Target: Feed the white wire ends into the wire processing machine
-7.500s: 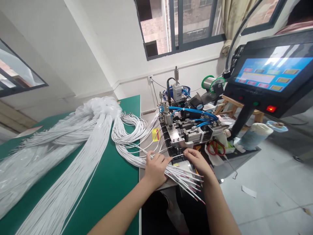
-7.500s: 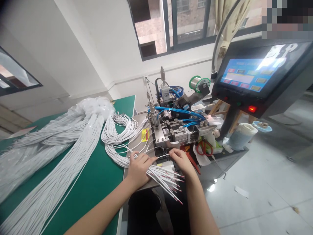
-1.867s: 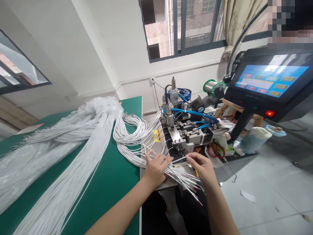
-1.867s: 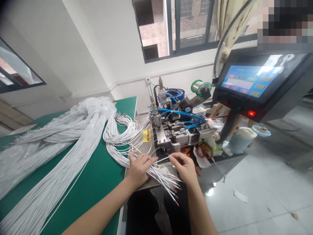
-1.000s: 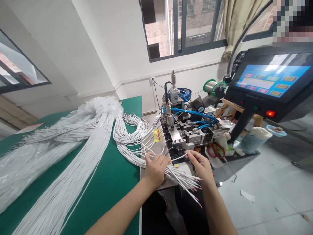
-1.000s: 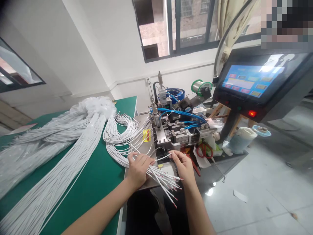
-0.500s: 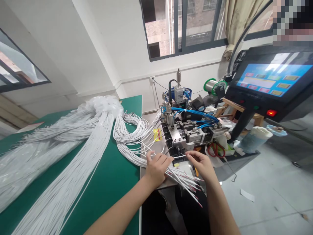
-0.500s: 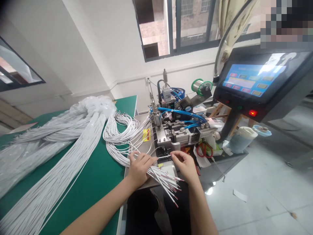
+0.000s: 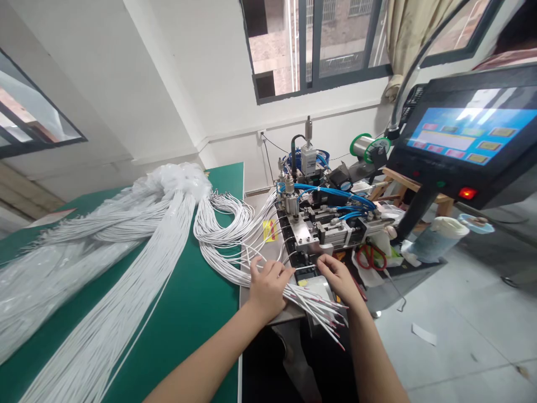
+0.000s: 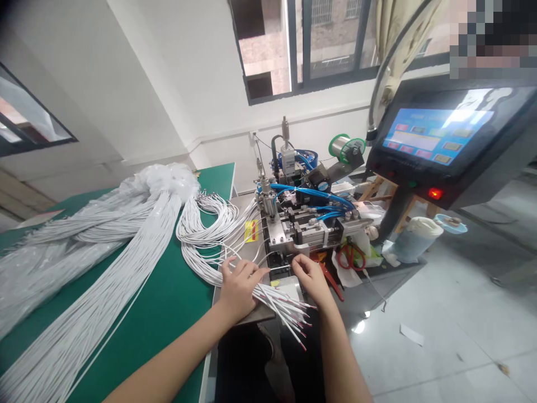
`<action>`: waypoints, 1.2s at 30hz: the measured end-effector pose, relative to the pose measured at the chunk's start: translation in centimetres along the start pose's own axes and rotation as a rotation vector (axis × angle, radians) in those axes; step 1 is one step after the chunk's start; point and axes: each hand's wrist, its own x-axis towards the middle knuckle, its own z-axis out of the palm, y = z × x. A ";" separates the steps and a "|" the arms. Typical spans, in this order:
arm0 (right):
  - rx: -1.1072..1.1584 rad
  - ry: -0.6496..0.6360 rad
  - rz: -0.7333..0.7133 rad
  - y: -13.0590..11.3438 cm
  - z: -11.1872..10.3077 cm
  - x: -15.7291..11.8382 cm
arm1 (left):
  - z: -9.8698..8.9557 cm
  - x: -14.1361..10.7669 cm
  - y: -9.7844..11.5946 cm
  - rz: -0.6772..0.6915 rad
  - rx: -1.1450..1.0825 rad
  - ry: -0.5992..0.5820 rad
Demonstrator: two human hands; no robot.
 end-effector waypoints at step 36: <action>0.175 -0.020 0.028 -2.0 -1.2 -2.7 | 0.2 -0.2 -0.4 0.049 -0.032 0.058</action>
